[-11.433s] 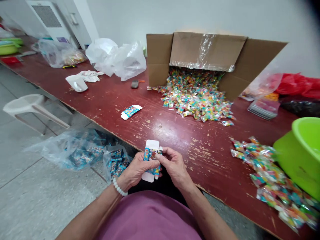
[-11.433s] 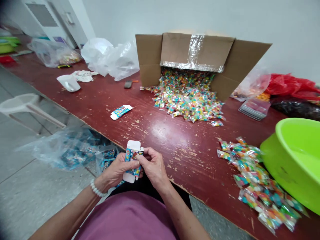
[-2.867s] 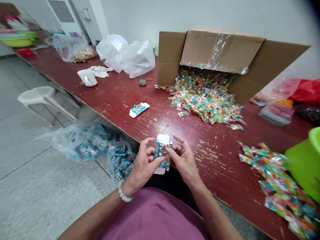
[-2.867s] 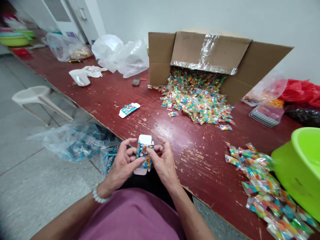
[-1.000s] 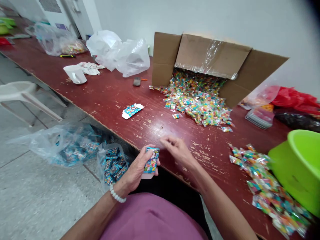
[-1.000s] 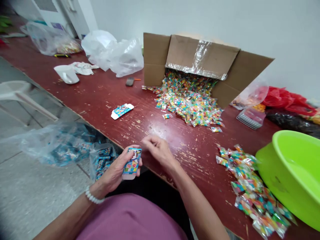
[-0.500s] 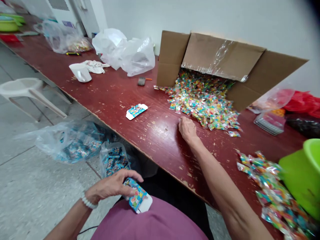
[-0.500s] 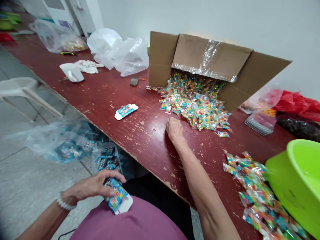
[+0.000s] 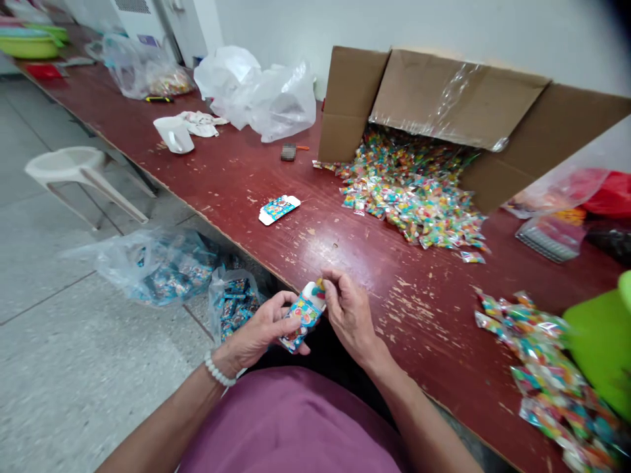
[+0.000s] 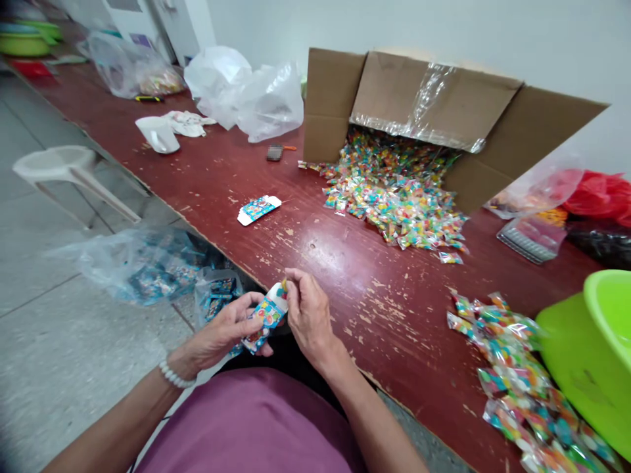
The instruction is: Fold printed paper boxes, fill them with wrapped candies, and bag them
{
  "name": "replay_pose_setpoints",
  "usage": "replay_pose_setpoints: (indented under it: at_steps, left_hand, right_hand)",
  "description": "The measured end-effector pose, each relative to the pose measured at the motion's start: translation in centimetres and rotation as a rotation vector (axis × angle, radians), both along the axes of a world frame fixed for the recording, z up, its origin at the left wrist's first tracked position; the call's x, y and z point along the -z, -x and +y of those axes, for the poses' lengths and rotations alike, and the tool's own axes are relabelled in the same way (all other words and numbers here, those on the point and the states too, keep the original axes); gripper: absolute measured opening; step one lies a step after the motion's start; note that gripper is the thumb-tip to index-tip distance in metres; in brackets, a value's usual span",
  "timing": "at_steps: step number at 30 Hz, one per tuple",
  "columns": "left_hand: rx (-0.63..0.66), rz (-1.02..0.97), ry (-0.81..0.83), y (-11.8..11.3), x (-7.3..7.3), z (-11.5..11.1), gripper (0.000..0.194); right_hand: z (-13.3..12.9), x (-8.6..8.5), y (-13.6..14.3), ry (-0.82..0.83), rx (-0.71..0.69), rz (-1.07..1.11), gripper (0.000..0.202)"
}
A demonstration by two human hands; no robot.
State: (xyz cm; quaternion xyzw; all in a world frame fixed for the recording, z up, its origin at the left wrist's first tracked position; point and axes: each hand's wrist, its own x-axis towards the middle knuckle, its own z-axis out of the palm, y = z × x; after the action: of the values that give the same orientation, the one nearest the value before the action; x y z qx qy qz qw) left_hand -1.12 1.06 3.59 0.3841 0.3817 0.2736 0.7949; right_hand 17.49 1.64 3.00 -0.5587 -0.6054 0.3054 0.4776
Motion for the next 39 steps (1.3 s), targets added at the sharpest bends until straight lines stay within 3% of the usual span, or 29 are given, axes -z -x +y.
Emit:
replay_pose_setpoints:
  at_steps: [9,13,15,20,24,27,32,34,36,39]
  left_hand:
    - [0.062,-0.056,-0.029,-1.9,0.6,-0.8,0.048]
    - [0.052,-0.055,-0.048,-2.6,0.8,-1.0,0.039]
    - [0.021,-0.04,-0.068,-2.8,0.8,-1.1,0.037]
    - [-0.041,0.008,-0.089,-3.1,0.8,-1.3,0.04]
    - [-0.09,0.059,-0.114,-3.4,0.5,-1.3,0.043]
    - [-0.106,0.068,-0.13,-3.6,0.4,-1.3,0.046]
    - [-0.129,0.073,-0.12,-3.6,0.6,-1.0,0.044]
    - [-0.175,0.062,-0.068,-3.7,0.6,-0.9,0.04]
    - [-0.232,0.047,-0.005,-3.8,0.6,-0.8,0.048]
    - [-0.27,0.051,0.008,-4.0,0.6,-0.8,0.052]
  right_hand:
    - [-2.2,0.2,-0.9,0.034,-0.056,0.025,0.021]
    - [-2.2,0.9,-1.1,0.14,-0.009,0.189,0.021]
    - [-2.0,1.0,-1.4,0.136,0.006,0.163,0.02]
    - [-1.5,0.3,-2.0,-0.069,0.03,-0.123,0.009]
    - [-1.4,-0.1,-1.7,-0.237,0.126,-0.209,0.011]
    - [-1.5,0.0,-1.8,-0.14,0.082,-0.151,0.012]
    - [-1.7,-0.3,-3.5,0.12,-0.236,0.031,0.018]
    - [-1.7,-0.4,-3.9,0.189,-0.208,0.161,0.02]
    - [-1.7,-0.4,-3.8,0.289,-0.157,0.334,0.022]
    - [-1.9,-0.2,-2.8,0.431,-0.216,0.547,0.037]
